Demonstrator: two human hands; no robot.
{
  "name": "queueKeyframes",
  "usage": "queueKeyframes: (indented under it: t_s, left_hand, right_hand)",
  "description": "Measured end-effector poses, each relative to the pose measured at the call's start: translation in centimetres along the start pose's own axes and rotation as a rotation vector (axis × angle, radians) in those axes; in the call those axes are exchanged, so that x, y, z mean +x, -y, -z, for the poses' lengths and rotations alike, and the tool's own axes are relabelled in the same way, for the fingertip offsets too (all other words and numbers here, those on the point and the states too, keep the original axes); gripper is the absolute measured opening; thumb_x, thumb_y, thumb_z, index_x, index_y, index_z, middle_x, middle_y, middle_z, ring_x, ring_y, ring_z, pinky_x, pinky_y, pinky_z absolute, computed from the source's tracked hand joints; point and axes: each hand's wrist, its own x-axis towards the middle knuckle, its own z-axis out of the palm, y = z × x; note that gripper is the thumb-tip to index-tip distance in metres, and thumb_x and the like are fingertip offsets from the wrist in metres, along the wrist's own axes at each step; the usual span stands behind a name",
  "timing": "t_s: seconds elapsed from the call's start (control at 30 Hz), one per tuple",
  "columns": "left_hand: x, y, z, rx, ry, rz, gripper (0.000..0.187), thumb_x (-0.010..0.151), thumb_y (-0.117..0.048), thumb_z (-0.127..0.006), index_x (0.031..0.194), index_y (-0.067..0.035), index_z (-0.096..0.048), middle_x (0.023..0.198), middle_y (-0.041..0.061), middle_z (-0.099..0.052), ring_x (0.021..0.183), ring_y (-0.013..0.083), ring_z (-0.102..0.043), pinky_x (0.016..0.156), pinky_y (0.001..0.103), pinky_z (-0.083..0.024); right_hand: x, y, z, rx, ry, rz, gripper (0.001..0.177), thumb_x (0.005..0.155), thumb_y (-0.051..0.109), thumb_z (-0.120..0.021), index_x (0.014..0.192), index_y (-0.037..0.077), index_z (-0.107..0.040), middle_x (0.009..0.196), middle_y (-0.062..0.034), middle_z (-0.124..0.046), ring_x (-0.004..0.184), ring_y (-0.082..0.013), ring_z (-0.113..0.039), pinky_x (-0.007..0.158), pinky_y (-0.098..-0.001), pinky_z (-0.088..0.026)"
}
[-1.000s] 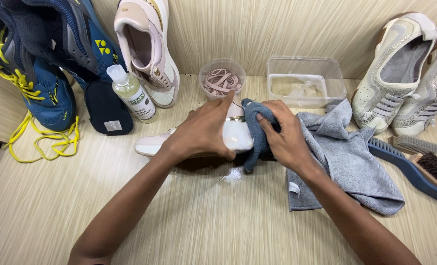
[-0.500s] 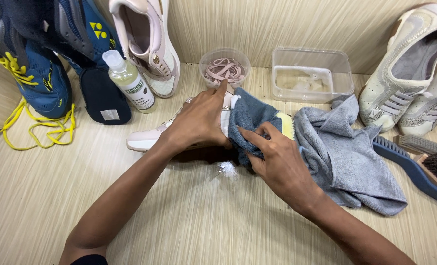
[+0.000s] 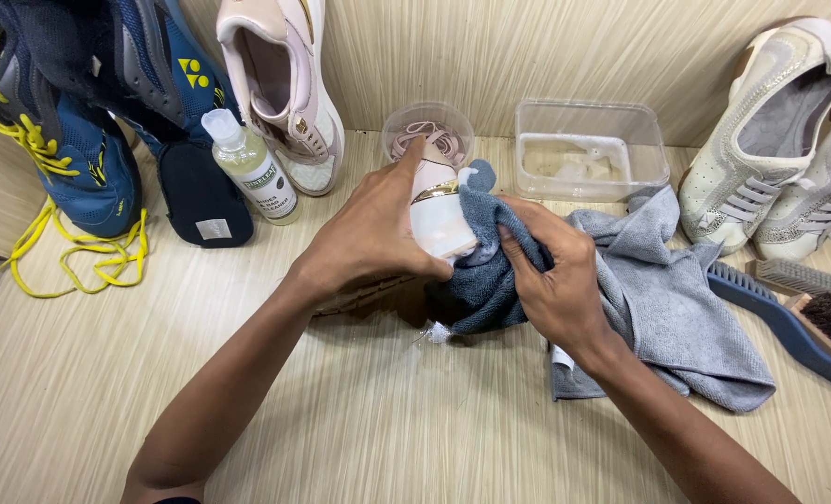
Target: The person scrubs a light pink sneaker with a brush and wipes it with a cloth, focusing on the sole and upper surfaces. They repeatedly dip the brush into a container of soapy water and continue scrubbing and wiping the shoe throughout the clip.
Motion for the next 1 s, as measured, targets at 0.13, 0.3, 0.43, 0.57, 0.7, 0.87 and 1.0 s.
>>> queueKeyframes:
  t_s: [0.13, 0.3, 0.43, 0.57, 0.7, 0.87, 1.0]
  left_hand:
    - [0.2, 0.8, -0.4, -0.032, -0.017, -0.020, 0.138, 0.051, -0.017, -0.106, 0.155, 0.018, -0.022, 0.139, 0.046, -0.052, 0.132, 0.0612, -0.051, 0.109, 0.072, -0.040]
    - [0.8, 1.0, 0.8, -0.186, 0.163, 0.013, 0.141, 0.053, -0.013, -0.104, 0.159, 0.015, -0.016, 0.157, 0.045, -0.034, 0.146, 0.0591, -0.034, 0.123, 0.064, -0.027]
    - [1.3, 2.3, 1.0, -0.224, 0.247, -0.049, 0.149, 0.045, -0.028, -0.106, 0.160, 0.009, -0.019, 0.154, 0.041, -0.040, 0.142, 0.0576, -0.042, 0.118, 0.063, -0.040]
    - [2.4, 4.8, 0.4, -0.258, 0.295, -0.121, 0.149, 0.043, -0.029, -0.106, 0.159, 0.006, -0.020, 0.147, 0.038, -0.046, 0.134, 0.0531, -0.052, 0.109, 0.057, -0.053]
    - [2.0, 4.9, 0.3, -0.343, 0.294, -0.097, 0.149, 0.043, -0.029, -0.106, 0.159, 0.004, -0.020, 0.142, 0.036, -0.048, 0.128, 0.0515, -0.059, 0.100, 0.053, -0.061]
    - [2.3, 5.2, -0.1, -0.339, 0.245, -0.066, 0.137, 0.049, -0.033, -0.104, 0.156, 0.003, -0.026, 0.137, 0.032, -0.052, 0.127, 0.0490, -0.060, 0.100, 0.050, -0.062]
    - [2.8, 6.8, -1.1, -0.492, 0.203, -0.042, 0.121, 0.064, -0.037, -0.099, 0.155, 0.000, -0.028, 0.129, 0.027, -0.053, 0.121, 0.0400, -0.062, 0.092, 0.042, -0.065]
  right_hand:
    - [-1.9, 0.8, -1.5, -0.156, -0.056, 0.220, 0.022, 0.100, 0.008, -0.069, 0.119, 0.004, -0.077, 0.127, -0.0239, -0.072, 0.106, -0.0453, -0.074, 0.085, -0.0491, -0.059]
    - [-4.2, -4.0, -1.7, -0.470, -0.019, 0.626, 0.046, 0.087, 0.011, -0.072, 0.132, 0.022, -0.075, 0.137, -0.0108, -0.069, 0.077, -0.0248, -0.064, 0.072, -0.0383, -0.060]
    - [-3.8, -3.2, -1.7, -0.637, -0.095, 0.769, 0.040, 0.097, 0.017, -0.061, 0.133, 0.030, -0.073, 0.139, 0.0092, -0.068, 0.106, -0.0242, -0.047, 0.092, -0.0342, -0.042]
    - [-3.6, -3.9, -3.0, -0.356, -0.055, 0.725, 0.041, 0.102, 0.049, -0.059, 0.132, 0.026, -0.073, 0.143, -0.0059, -0.067, 0.136, -0.0450, -0.053, 0.117, -0.0630, -0.036]
    - [-3.7, -3.7, -2.9, -0.202, -0.009, 0.674, 0.035, 0.106, 0.038, -0.055, 0.129, 0.023, -0.075, 0.144, -0.0184, -0.063, 0.134, -0.0555, -0.054, 0.112, -0.0670, -0.044]
    - [-3.6, -2.2, -3.5, -0.126, -0.122, 0.584, 0.026, 0.099, 0.010, -0.067, 0.123, 0.013, -0.077, 0.141, -0.0298, -0.061, 0.127, -0.0588, -0.060, 0.102, -0.0655, -0.053]
    - [-3.6, -3.3, -3.3, -0.062, -0.237, 0.560, 0.018, 0.090, 0.004, -0.080, 0.108, 0.008, -0.081, 0.126, -0.0303, -0.071, 0.111, -0.0531, -0.071, 0.090, -0.0593, -0.062]
